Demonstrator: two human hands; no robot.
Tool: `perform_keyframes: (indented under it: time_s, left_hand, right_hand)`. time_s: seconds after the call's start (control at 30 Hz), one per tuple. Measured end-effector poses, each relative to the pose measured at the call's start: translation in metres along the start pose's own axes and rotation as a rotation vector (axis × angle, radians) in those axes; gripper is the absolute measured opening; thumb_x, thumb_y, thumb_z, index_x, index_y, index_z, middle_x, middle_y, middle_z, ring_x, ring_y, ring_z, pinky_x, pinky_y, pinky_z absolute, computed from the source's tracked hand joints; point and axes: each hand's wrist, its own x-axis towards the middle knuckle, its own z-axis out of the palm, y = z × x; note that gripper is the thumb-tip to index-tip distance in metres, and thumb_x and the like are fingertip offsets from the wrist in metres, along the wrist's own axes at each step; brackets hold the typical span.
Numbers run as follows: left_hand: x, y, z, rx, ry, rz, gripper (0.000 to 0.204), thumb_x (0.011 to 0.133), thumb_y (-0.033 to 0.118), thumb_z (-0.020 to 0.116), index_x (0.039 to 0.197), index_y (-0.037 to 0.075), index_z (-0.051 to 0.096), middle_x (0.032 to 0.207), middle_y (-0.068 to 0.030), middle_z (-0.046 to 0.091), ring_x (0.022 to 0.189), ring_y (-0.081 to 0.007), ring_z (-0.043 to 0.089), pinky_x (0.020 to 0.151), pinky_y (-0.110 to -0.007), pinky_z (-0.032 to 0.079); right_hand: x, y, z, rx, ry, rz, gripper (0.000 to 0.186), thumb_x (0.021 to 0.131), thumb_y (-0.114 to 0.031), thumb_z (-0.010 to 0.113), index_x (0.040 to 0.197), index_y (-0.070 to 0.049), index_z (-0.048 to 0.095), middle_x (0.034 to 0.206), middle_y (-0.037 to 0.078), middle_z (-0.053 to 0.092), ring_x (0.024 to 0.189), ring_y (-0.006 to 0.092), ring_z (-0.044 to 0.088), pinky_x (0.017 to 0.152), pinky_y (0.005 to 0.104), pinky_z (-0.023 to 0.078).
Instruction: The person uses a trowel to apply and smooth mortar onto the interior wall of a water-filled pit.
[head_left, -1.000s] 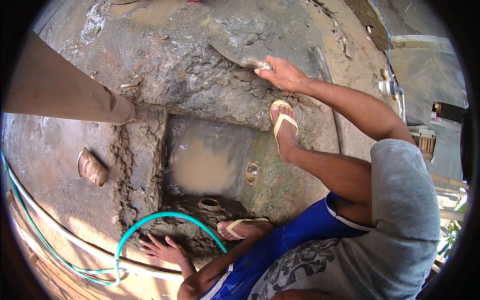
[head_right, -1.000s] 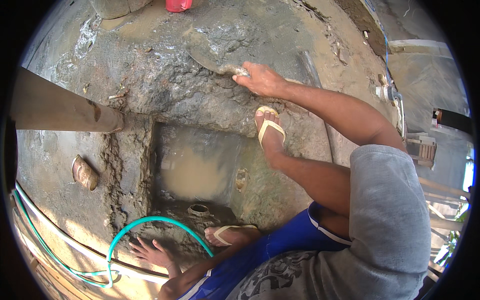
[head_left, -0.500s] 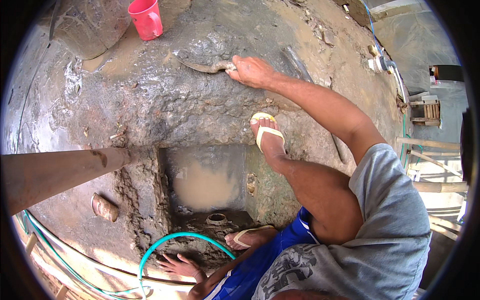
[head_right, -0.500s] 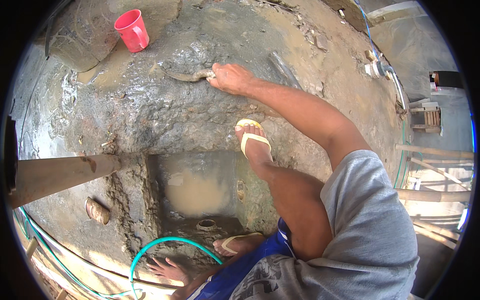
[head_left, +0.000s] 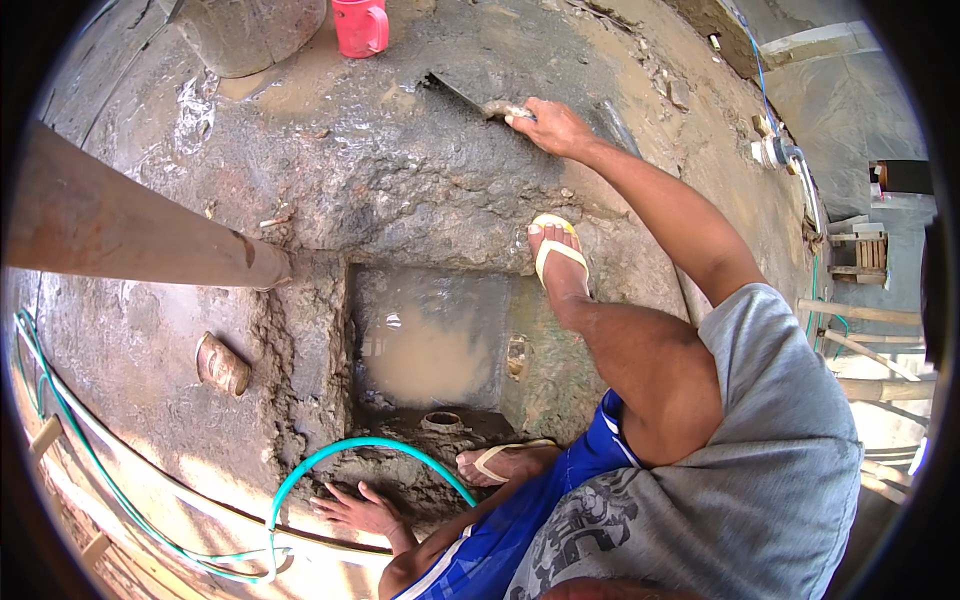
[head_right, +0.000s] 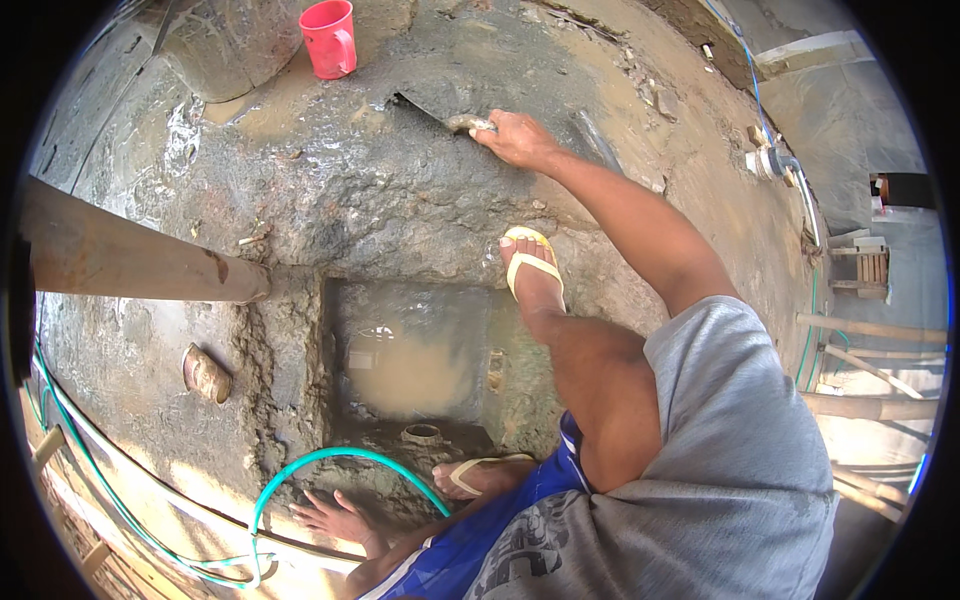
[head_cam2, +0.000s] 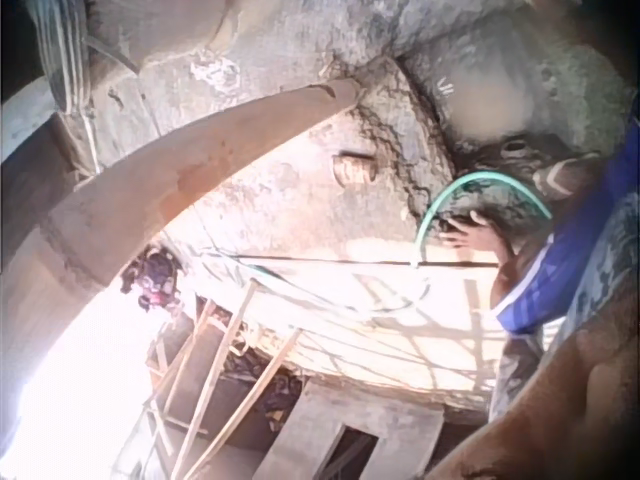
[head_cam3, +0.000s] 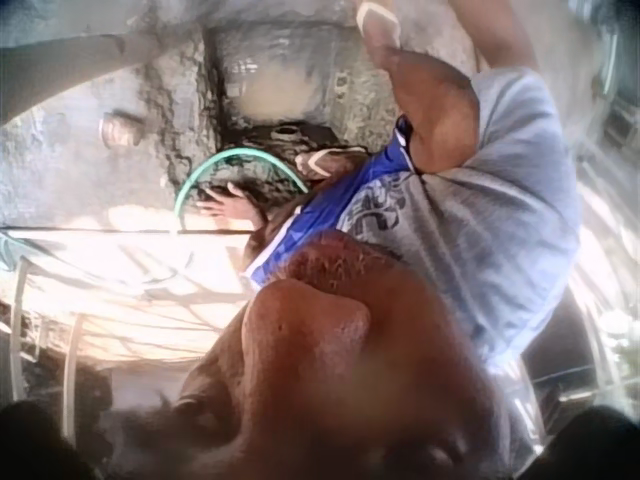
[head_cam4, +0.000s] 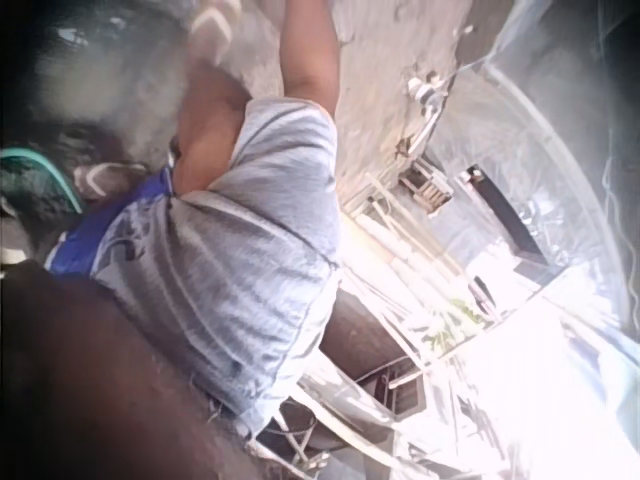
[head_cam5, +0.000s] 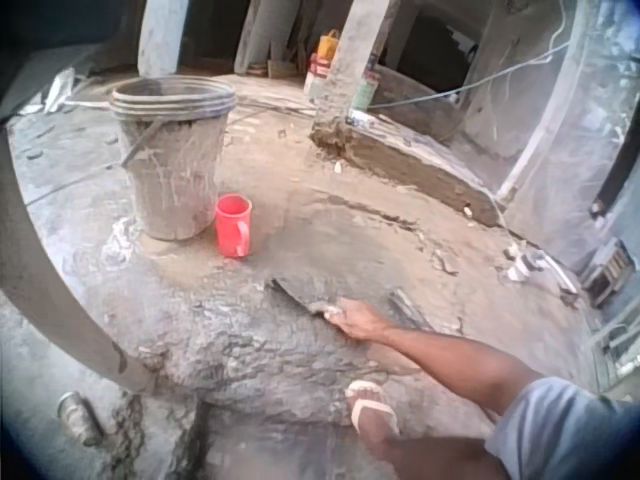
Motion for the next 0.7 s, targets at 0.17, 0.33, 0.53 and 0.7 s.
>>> perform_keyframes:
  time_s: [0.17,0.33,0.53,0.7]
  left_hand:
    - [0.001,0.003,0.000,0.038,0.049,-0.009,0.077,0.100,0.069,0.026,0.155,0.016,0.036,0.166,-0.0203,0.015,0.151,-0.0466,0.015,0.118,-0.063,0.019]
    - [0.001,0.007,-0.003,0.007,0.008,-0.014,0.080,0.099,0.070,0.027,0.156,0.014,0.033,0.166,-0.0220,0.013,0.150,-0.0484,0.013,0.118,-0.065,0.016]
    - [0.003,0.004,-0.005,0.047,0.018,0.035,0.075,0.102,0.064,0.028,0.155,0.012,0.034,0.165,-0.0234,0.014,0.150,-0.0480,0.013,0.119,-0.065,0.016]
    - [0.003,0.001,-0.001,0.054,-0.001,0.065,0.074,0.103,0.062,0.028,0.155,0.010,0.034,0.164,-0.0245,0.016,0.150,-0.0477,0.014,0.121,-0.062,0.015]
  right_hand:
    - [-0.016,0.007,-0.005,0.322,-0.009,0.310,0.053,0.095,-0.050,0.058,0.107,0.001,0.060,0.075,0.014,0.064,0.063,0.0271,0.066,0.056,0.0426,0.052]
    - [-0.044,0.093,-0.017,0.655,0.009,0.593,0.037,0.096,-0.044,0.058,0.092,-0.007,0.056,0.065,0.001,0.052,0.045,0.0117,0.048,0.039,0.0294,0.040]
    - [-0.063,0.087,-0.056,0.842,0.120,0.399,0.034,0.099,-0.041,0.055,0.093,-0.008,0.057,0.064,-0.001,0.050,0.045,0.0094,0.048,0.039,0.0278,0.040]
    - [0.031,-0.007,-0.030,0.725,0.014,0.191,0.037,0.103,-0.040,0.053,0.096,-0.005,0.058,0.065,-0.001,0.054,0.046,0.0064,0.049,0.038,0.0240,0.040]
